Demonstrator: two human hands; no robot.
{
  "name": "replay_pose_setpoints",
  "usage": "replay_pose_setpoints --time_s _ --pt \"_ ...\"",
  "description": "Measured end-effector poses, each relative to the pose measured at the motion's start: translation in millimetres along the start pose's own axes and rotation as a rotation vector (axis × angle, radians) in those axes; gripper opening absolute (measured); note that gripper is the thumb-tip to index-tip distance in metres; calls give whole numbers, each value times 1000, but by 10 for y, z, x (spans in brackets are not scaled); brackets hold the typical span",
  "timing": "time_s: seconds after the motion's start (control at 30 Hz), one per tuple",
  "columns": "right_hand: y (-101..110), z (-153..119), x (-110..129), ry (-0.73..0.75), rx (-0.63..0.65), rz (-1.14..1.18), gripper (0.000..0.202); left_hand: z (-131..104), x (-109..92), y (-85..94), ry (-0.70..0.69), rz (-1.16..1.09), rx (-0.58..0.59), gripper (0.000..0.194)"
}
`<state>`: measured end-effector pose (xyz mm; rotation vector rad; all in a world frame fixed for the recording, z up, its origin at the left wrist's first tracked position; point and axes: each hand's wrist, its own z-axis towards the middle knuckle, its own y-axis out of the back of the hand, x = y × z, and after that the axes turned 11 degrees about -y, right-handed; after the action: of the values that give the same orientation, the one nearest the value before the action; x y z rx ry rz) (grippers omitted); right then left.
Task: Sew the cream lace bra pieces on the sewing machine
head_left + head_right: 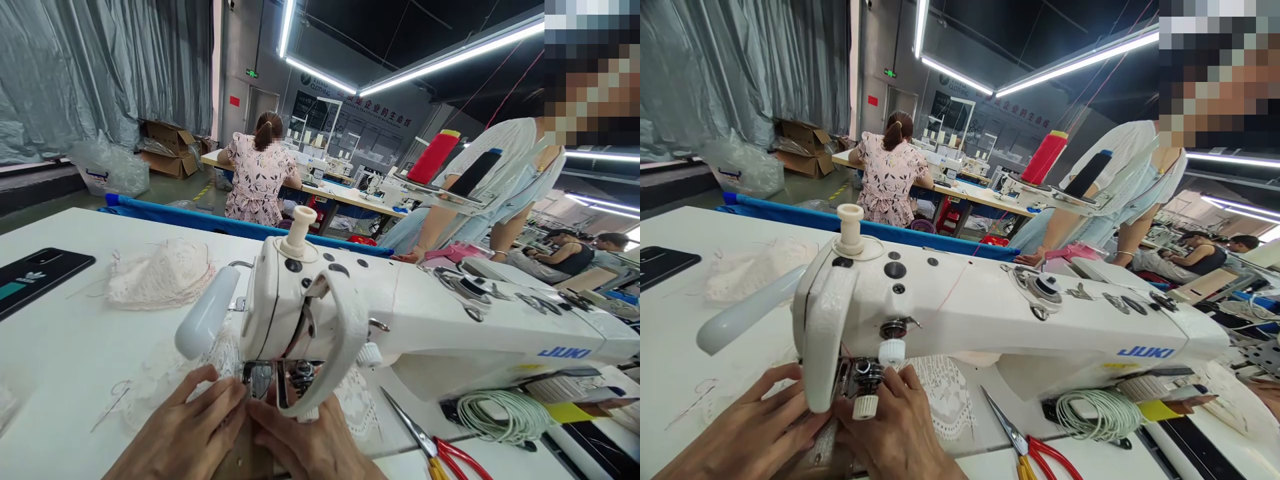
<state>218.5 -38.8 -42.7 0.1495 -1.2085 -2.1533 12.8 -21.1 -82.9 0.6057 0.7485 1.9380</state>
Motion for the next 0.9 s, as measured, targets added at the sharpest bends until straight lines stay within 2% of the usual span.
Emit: replay_pose_setpoints --time_s 0.2,0.4,0.7,0.9 --pt "-65 -27 -41 29 38 -2 22 23 11 4 -23 36 3 27" --pt "-86 -31 -47 4 131 -54 12 14 4 20 -31 45 -7 33" --pt "-135 -62 -67 35 60 -51 16 25 -40 51 -56 75 28 41" --pt "-143 -68 -75 43 38 -54 19 4 -29 83 -81 96 57 37"
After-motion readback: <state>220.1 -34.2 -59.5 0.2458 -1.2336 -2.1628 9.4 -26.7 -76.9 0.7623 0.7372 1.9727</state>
